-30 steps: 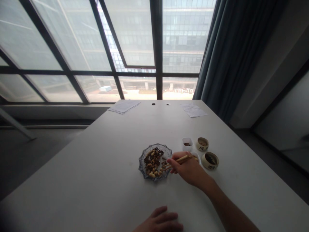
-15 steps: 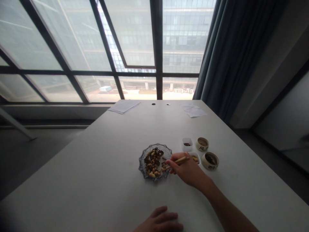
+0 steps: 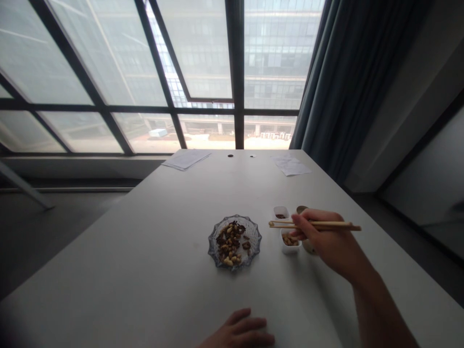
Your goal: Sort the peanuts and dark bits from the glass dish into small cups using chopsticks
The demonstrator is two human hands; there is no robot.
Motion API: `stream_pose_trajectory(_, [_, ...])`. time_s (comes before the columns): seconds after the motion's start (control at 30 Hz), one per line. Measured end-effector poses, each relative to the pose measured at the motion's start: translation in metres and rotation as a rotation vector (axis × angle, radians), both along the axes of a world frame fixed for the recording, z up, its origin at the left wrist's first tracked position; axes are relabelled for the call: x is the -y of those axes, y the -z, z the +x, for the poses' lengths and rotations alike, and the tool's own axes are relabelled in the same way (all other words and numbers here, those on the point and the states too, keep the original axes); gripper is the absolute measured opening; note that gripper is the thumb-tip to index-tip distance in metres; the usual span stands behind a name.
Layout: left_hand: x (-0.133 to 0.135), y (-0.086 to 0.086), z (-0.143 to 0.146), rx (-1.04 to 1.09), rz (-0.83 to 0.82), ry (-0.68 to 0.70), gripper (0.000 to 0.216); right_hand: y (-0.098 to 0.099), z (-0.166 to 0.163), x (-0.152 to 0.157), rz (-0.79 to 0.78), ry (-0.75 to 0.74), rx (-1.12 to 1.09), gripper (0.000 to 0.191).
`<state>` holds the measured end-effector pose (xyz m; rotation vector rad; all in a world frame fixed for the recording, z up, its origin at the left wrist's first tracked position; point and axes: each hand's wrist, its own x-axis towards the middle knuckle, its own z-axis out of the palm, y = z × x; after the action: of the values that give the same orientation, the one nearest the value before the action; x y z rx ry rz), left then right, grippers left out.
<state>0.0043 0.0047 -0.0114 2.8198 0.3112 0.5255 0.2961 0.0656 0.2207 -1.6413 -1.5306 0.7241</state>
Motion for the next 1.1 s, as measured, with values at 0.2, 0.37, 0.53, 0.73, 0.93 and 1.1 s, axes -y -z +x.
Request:
stream_pose_trajectory(0.2, [-0.003, -0.004, -0.003, -0.006, 0.046, 0.019, 0.028, -0.013, 0.024, 0.010, 0.021, 0.072, 0.152, 0.047])
stream_pose_trajectory(0.37, [-0.002, -0.003, -0.003, -0.011, 0.032, -0.002, 0.033, -0.012, 0.018, 0.009, -0.044, -0.005, 0.183, 0.050])
stream_pose_trajectory(0.53, [0.000, 0.001, -0.001, 0.003, -0.037, -0.002, 0.035, -0.011, 0.017, 0.009, 0.038, 0.033, 0.195, 0.046])
stream_pose_trajectory(0.73, [-0.001, 0.001, 0.000, 0.011, 0.013, -0.006, 0.035, -0.002, -0.013, 0.004, 0.035, -0.049, -0.020, 0.041])
stream_pose_trajectory(0.93, [-0.001, 0.002, -0.002, 0.007, 0.024, -0.012, 0.034, 0.022, -0.055, -0.006, -0.061, -0.302, 0.061, 0.037])
stream_pose_trajectory(1.1, [0.000, 0.005, 0.000, 0.016, 0.000, -0.010, 0.034, 0.044, -0.074, -0.013, -0.098, -0.414, 0.078, 0.034])
